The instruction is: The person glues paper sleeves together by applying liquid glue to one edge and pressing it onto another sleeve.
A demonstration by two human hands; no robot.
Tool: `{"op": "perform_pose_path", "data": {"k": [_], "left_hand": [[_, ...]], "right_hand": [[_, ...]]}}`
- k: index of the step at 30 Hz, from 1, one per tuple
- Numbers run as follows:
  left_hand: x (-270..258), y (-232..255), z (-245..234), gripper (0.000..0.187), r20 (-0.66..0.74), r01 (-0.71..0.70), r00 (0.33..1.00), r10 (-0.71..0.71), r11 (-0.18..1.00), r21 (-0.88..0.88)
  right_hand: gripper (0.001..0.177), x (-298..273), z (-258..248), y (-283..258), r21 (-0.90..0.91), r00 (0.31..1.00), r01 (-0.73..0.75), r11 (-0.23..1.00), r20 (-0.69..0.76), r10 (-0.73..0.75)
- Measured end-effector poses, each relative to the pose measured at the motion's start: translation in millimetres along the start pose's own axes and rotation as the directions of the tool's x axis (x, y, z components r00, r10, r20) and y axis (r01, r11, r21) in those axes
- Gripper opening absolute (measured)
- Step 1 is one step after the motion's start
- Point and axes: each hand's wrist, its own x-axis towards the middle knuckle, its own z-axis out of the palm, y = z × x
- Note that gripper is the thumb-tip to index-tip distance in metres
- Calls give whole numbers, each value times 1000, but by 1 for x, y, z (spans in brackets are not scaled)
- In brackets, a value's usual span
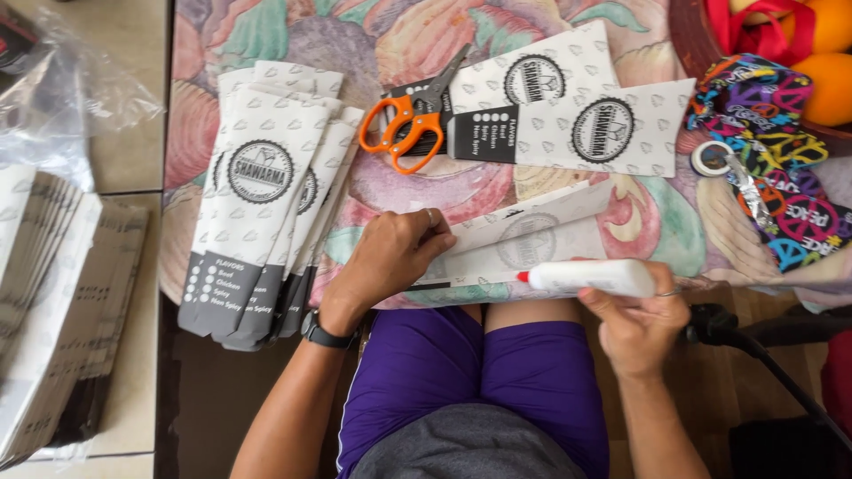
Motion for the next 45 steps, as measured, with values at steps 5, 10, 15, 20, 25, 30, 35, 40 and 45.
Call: {"op": "perform_pose_path", "data": {"k": [5, 10, 15, 20, 25, 30, 35, 40, 45], "left_hand": [[7, -1, -3, 13, 35, 45, 998, -42, 994, -96], [16, -13, -2, 16, 77, 75, 995, -64, 986, -152], [21, -19, 1, 18, 115, 83, 991, -63, 981, -176], [0, -4, 11, 15, -30, -84, 996, 84, 996, 14], [-32, 15, 31, 9, -168, -261, 938, 305, 935, 241], [-48, 11, 49, 11, -311, -371, 828, 467, 872, 320], [-62, 12, 40, 9, -295, -373, 849, 439, 892, 254], [-67, 4, 41, 9, -316, -320, 837, 447, 867, 381], [-67, 2, 43, 12, -352, -312, 816, 458, 862, 399]], "right_hand": [[45, -23, 78, -37, 230, 988, 67, 971, 123, -97], [43, -36, 117, -42, 316, 968, 71, 946, 208, -142], [43, -46, 142, -45, 355, 951, 68, 932, 259, -168], [61, -34, 74, 32, 408, 996, -46, 912, -47, 72], [46, 59, -12, -9, 157, 986, 83, 984, -159, -58], [51, 87, -58, 2, -297, 987, 157, 942, 65, -145], [20, 63, -23, -57, -418, 703, 710, 566, 453, -548], [13, 45, 6, -48, -164, 470, 855, 493, 647, -600], [11, 45, 11, -48, -148, 501, 834, 532, 607, -616]]}}
